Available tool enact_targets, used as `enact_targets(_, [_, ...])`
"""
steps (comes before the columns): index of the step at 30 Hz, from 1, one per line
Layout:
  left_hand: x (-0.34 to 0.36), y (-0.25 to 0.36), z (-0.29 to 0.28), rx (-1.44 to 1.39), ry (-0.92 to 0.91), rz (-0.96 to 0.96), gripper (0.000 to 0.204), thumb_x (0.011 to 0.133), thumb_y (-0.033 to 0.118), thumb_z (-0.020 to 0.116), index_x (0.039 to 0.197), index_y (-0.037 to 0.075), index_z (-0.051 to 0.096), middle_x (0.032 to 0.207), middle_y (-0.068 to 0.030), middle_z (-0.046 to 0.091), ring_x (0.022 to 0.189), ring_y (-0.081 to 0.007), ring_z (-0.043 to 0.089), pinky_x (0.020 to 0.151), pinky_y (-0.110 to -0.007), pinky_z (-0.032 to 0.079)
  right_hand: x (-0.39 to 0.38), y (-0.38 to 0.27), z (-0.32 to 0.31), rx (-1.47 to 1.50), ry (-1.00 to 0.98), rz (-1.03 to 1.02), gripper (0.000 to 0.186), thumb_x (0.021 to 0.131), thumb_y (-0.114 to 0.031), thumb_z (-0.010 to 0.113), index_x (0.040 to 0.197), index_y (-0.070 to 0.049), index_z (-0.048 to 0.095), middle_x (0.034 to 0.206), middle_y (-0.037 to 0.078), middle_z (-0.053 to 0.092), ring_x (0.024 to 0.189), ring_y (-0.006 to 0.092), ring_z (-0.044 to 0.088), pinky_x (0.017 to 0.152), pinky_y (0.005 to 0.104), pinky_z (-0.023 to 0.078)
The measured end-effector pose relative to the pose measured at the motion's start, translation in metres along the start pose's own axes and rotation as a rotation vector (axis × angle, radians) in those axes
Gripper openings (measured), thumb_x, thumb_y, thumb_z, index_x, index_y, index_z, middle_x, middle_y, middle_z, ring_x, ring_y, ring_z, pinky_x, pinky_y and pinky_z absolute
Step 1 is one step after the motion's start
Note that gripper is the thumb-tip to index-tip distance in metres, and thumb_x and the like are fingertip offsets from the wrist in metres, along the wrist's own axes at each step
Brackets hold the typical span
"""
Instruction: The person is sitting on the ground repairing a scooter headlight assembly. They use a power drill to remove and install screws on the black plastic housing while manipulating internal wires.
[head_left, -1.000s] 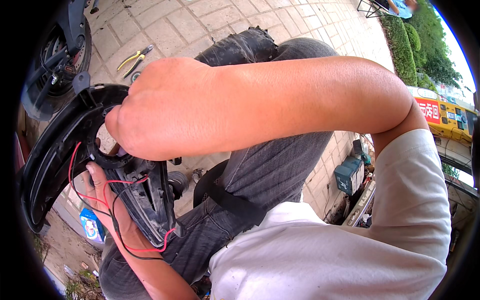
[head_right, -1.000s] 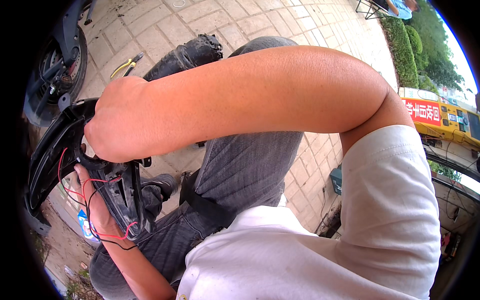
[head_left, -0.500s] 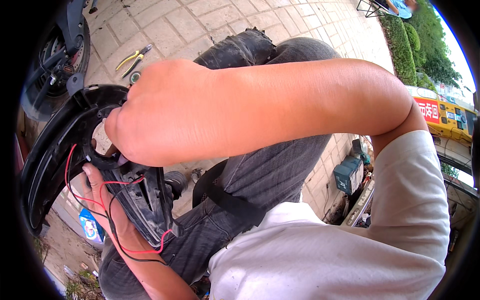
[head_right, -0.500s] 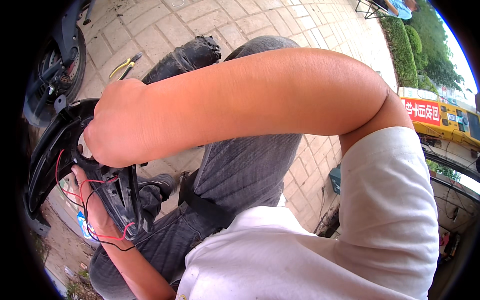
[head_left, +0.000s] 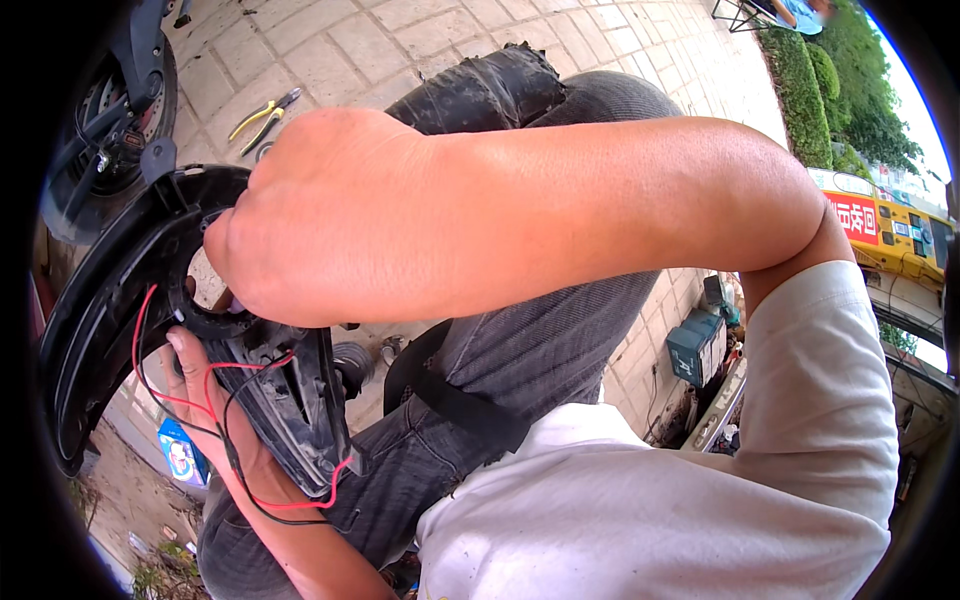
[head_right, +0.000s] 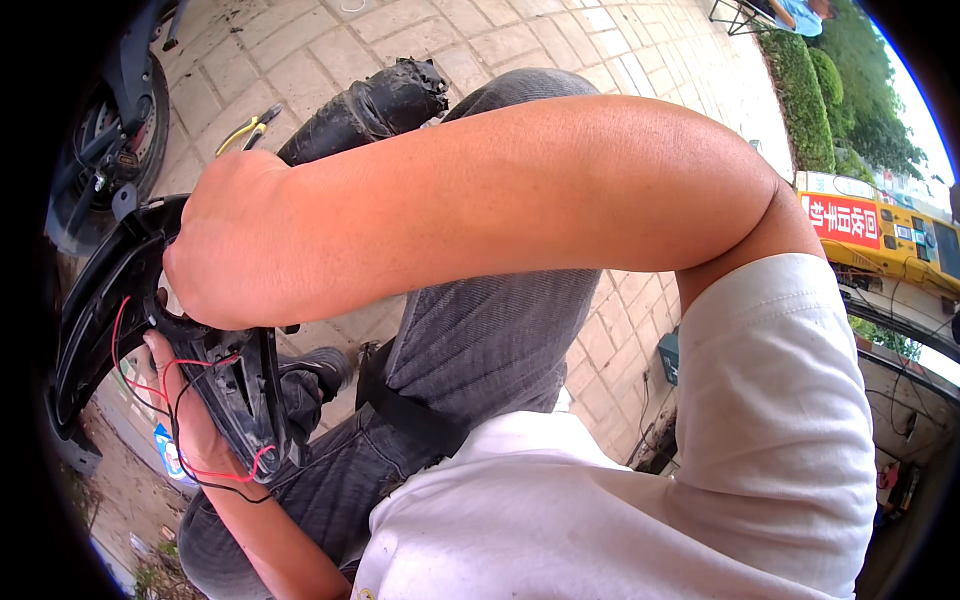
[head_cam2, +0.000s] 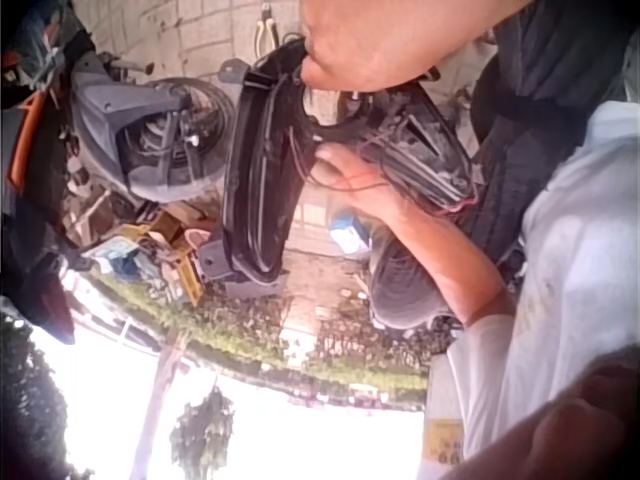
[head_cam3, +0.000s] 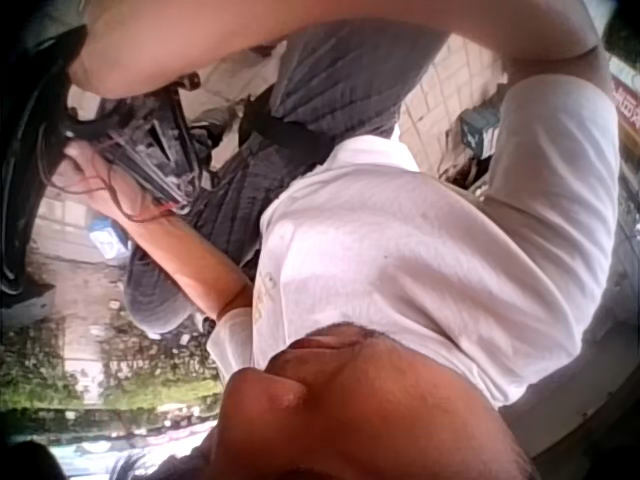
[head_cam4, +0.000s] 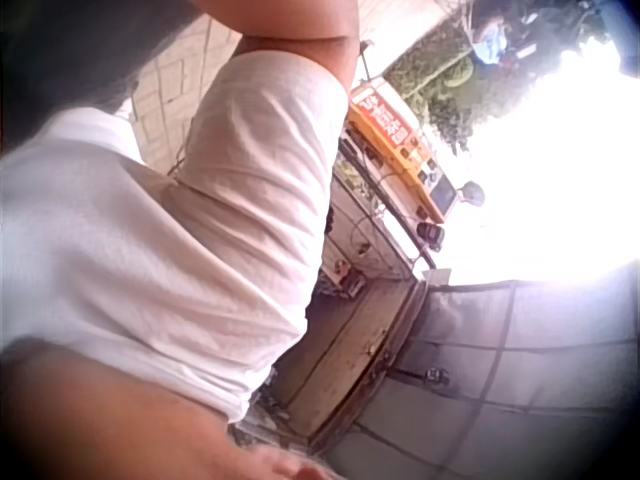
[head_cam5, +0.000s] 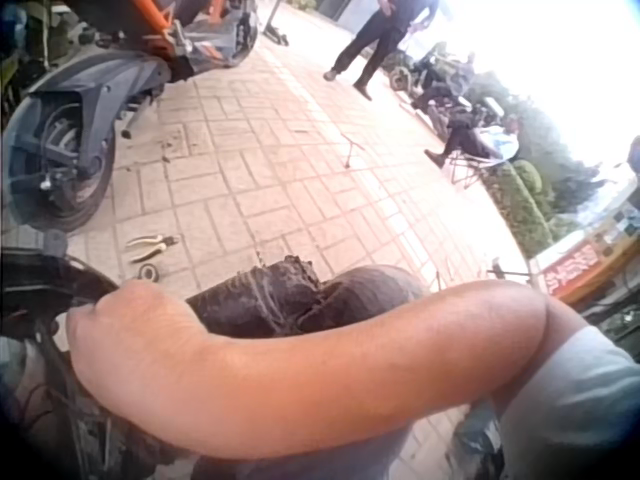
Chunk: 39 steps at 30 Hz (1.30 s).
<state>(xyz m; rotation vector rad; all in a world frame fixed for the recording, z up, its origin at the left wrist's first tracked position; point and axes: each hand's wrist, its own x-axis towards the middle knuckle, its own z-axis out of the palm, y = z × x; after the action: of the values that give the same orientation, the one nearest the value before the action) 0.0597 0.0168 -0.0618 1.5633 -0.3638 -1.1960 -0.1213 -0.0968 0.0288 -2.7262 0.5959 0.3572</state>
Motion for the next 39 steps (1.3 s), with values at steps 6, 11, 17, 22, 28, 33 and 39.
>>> enact_targets(6, [0.0018, 0.0013, -0.0053, 0.079, -0.033, 0.027, 0.069, 0.097, 0.044, 0.058, 0.137, -0.008, 0.040, 0.126, -0.0194, 0.057, 0.110, -0.0246, 0.060, 0.094, -0.035, 0.049, -0.0011, 0.0026, 0.0026, -0.047, 0.048, -0.098, 0.024, 0.070, -0.011, 0.072, 0.093, -0.005, 0.074, 0.086, 0.012, 0.072, 0.086, 0.0298, 0.071, 0.061, 0.0428, 0.055])
enact_targets(11, [0.0013, 0.0018, -0.0043, 0.043, -0.071, 0.035, 0.051, 0.102, 0.036, 0.051, 0.135, -0.002, 0.047, 0.124, -0.0112, 0.060, 0.106, -0.0193, 0.061, 0.089, -0.032, 0.050, 0.0009, 0.0014, 0.0024, -0.057, 0.018, -0.077, 0.023, 0.069, -0.008, 0.072, 0.092, -0.004, 0.074, 0.086, 0.011, 0.072, 0.085, 0.0303, 0.071, 0.060, 0.0431, 0.055])
enact_targets(17, [0.0027, 0.0026, -0.0026, 0.011, -0.154, 0.082, 0.044, 0.104, 0.031, 0.048, 0.134, -0.001, 0.051, 0.127, -0.0109, 0.060, 0.109, -0.0194, 0.062, 0.093, -0.033, 0.050, -0.0018, 0.0032, -0.0017, -0.087, 0.000, -0.114, 0.021, 0.071, -0.008, 0.072, 0.092, -0.005, 0.073, 0.085, 0.011, 0.072, 0.085, 0.0303, 0.071, 0.060, 0.0436, 0.055])
enact_targets(22, [0.0029, 0.0032, -0.0036, -0.037, -0.164, 0.020, 0.045, 0.104, 0.031, 0.047, 0.136, 0.000, 0.051, 0.127, -0.0114, 0.060, 0.110, -0.0193, 0.062, 0.094, -0.033, 0.050, 0.0008, 0.0012, -0.0018, -0.081, 0.007, -0.068, 0.021, 0.073, -0.009, 0.070, 0.094, -0.006, 0.073, 0.087, 0.011, 0.072, 0.085, 0.0307, 0.071, 0.062, 0.0429, 0.055])
enact_targets(28, [0.0030, 0.0042, -0.0034, 0.063, -0.102, 0.064, 0.045, 0.104, 0.031, 0.046, 0.136, -0.001, 0.051, 0.128, -0.0123, 0.060, 0.111, -0.0198, 0.061, 0.096, -0.034, 0.048, 0.0021, 0.0017, -0.0030, -0.038, -0.019, -0.043, 0.023, 0.076, -0.010, 0.068, 0.098, -0.006, 0.073, 0.088, 0.012, 0.073, 0.086, 0.0308, 0.071, 0.063, 0.0434, 0.055])
enact_targets(33, [0.0039, 0.0033, -0.0052, 0.053, -0.135, 0.078, 0.044, 0.104, 0.030, 0.046, 0.135, -0.001, 0.051, 0.128, -0.0124, 0.059, 0.112, -0.0201, 0.061, 0.096, -0.034, 0.048, 0.0031, 0.0015, -0.0034, -0.044, -0.024, -0.047, 0.023, 0.077, -0.011, 0.067, 0.099, -0.005, 0.073, 0.089, 0.012, 0.073, 0.086, 0.0307, 0.071, 0.063, 0.0439, 0.055])
enact_targets(39, [0.0030, 0.0008, -0.0064, 0.083, -0.108, 0.100, 0.057, 0.101, 0.041, 0.051, 0.134, -0.006, 0.048, 0.127, -0.0157, 0.058, 0.110, -0.0211, 0.058, 0.096, -0.032, 0.045, 0.0021, 0.0032, -0.0043, -0.030, -0.028, -0.051, 0.022, 0.077, -0.010, 0.067, 0.098, -0.005, 0.074, 0.088, 0.012, 0.073, 0.086, 0.0309, 0.071, 0.062, 0.0439, 0.055])
